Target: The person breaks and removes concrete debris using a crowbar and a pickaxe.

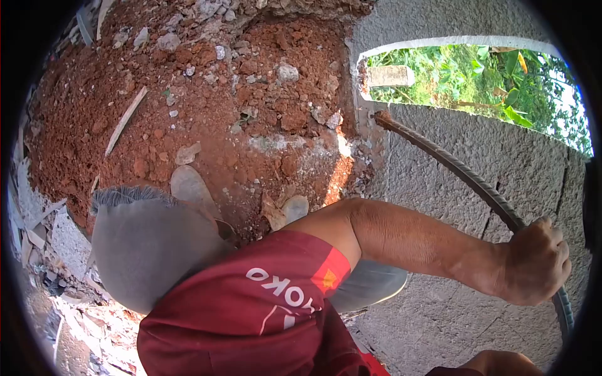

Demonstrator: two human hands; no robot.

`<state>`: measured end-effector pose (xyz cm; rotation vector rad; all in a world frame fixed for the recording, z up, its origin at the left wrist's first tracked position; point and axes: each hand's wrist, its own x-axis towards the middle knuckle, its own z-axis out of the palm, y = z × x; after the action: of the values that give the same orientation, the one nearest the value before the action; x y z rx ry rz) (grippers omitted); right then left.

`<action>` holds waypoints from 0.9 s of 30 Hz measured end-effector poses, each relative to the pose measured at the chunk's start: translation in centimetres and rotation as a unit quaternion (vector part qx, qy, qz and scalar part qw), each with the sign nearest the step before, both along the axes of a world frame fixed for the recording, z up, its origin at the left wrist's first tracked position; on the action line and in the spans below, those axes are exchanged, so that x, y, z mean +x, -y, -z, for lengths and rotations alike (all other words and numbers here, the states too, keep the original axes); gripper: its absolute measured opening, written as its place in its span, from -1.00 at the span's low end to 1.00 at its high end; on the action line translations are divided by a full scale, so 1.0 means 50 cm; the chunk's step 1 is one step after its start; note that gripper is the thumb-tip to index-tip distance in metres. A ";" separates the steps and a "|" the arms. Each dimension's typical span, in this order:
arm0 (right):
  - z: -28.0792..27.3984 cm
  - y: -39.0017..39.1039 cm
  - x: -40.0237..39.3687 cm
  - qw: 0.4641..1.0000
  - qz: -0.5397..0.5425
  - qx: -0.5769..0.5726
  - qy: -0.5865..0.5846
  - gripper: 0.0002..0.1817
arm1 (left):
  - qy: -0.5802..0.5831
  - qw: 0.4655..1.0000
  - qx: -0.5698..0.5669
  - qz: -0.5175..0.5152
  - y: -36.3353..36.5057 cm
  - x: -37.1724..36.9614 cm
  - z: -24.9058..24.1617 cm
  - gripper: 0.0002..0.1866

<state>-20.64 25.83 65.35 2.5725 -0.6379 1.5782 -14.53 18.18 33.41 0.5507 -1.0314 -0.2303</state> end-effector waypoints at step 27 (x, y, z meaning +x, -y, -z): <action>0.774 -0.220 -0.091 0.870 0.000 0.436 0.229 -0.35 | 0.288 0.919 0.157 0.218 -0.088 -0.074 0.635 -0.56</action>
<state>-25.19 36.82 26.64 2.6461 -1.7469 2.3284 -18.26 22.58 1.67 0.6925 -1.7089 -0.6650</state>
